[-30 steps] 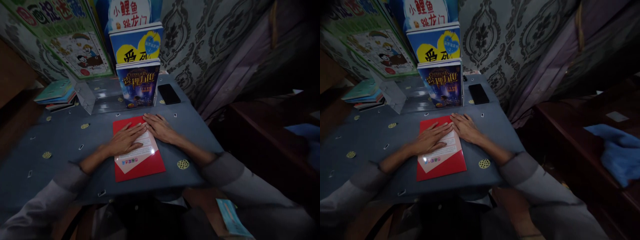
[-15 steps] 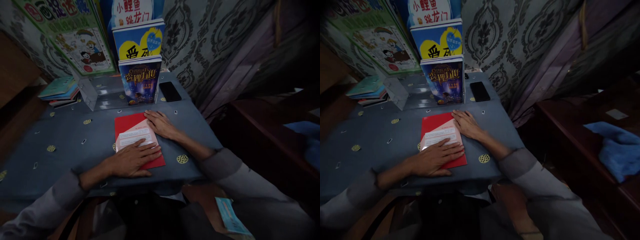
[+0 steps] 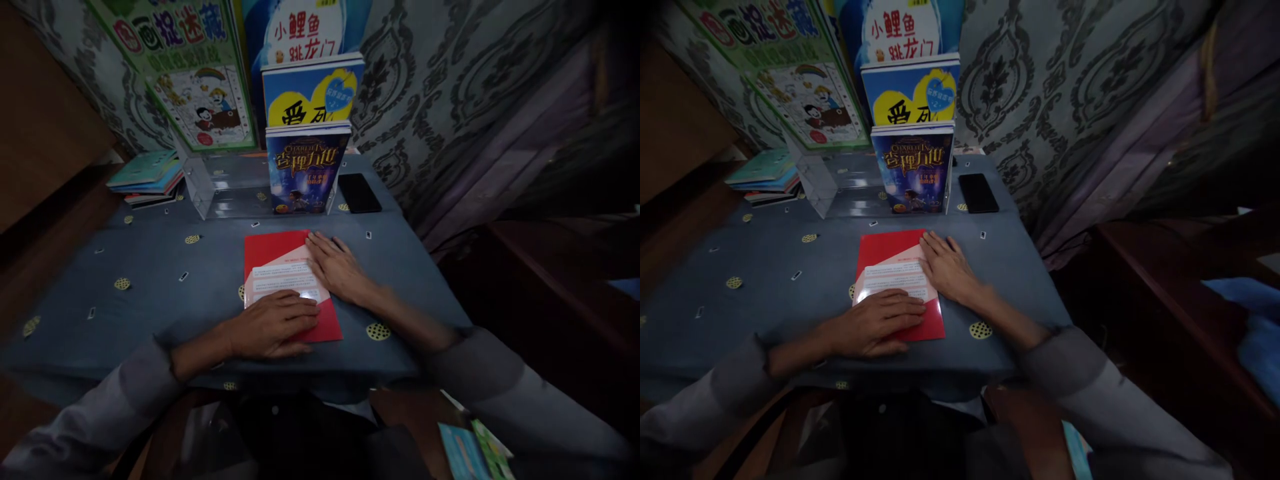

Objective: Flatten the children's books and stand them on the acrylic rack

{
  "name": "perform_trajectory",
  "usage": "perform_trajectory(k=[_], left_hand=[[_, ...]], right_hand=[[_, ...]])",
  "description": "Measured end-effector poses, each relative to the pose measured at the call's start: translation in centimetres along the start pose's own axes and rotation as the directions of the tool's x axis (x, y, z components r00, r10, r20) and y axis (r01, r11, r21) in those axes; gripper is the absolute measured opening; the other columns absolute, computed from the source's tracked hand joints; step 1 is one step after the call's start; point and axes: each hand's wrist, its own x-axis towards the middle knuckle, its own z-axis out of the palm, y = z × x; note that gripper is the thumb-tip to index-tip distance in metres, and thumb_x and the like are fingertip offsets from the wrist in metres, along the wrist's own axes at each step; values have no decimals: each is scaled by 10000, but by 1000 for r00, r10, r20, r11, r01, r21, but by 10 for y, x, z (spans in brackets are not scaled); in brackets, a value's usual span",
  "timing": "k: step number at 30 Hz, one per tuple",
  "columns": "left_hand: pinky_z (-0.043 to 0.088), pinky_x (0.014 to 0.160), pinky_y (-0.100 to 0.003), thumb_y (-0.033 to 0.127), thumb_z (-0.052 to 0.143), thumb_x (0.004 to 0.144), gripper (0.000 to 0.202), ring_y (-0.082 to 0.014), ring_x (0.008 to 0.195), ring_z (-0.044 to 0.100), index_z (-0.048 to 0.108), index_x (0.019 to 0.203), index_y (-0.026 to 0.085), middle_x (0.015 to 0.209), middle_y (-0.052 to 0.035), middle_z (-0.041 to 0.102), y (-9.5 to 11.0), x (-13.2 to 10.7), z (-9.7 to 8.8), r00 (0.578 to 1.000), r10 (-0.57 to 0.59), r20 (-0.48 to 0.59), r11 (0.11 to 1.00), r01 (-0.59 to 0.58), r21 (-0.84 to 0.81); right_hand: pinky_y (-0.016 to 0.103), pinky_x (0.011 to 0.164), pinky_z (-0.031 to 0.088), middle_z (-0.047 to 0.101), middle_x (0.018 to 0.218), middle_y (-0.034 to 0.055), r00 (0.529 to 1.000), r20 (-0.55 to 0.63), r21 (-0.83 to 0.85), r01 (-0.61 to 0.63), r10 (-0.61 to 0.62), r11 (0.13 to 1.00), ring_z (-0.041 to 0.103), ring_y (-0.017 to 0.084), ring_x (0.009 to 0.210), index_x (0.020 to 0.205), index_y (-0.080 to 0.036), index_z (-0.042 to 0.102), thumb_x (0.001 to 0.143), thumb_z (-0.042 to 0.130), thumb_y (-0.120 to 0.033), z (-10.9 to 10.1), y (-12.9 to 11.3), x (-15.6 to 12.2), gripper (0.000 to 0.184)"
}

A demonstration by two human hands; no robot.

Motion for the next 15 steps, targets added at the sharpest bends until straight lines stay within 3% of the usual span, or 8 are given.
perform_trajectory(k=[5,8,12,15], left_hand=[[514,1005,-402,334,468,1021,311,-229,1132,652,652,1164,128,1162,-133,727,1,0,0,987,-44,-152,999,47,15],[523,975,-399,260,442,1025,267,-212,1069,666,669,1115,150,1093,-105,740,1,-2,4,957,-139,-255,986,159,59],[425,1104,-527,336,428,1029,355,-293,1348,503,606,1275,154,1381,-162,604,-1,-11,18,842,-392,-370,871,469,145],[359,1144,-594,464,431,1016,520,-355,1485,306,503,1410,131,1545,-204,424,0,-19,30,794,-504,-340,789,584,192]], right_hand=[[544,1200,293,429,1563,164,999,7,-9,44,-44,999,341,272,1485,1504,-100,413,1015,358,-298,-3,-16,-39,531],[526,1197,313,454,1549,158,999,6,-8,51,-51,999,367,264,1473,1499,-106,423,1021,367,-307,-4,-25,-62,521],[536,1183,345,458,1542,169,998,-3,-6,69,-69,998,401,274,1453,1484,-107,446,1034,386,-360,-9,-35,-82,520],[555,1170,363,448,1549,167,995,-9,9,100,-100,995,404,287,1451,1496,-118,432,1034,409,-414,-10,-39,-94,549]])
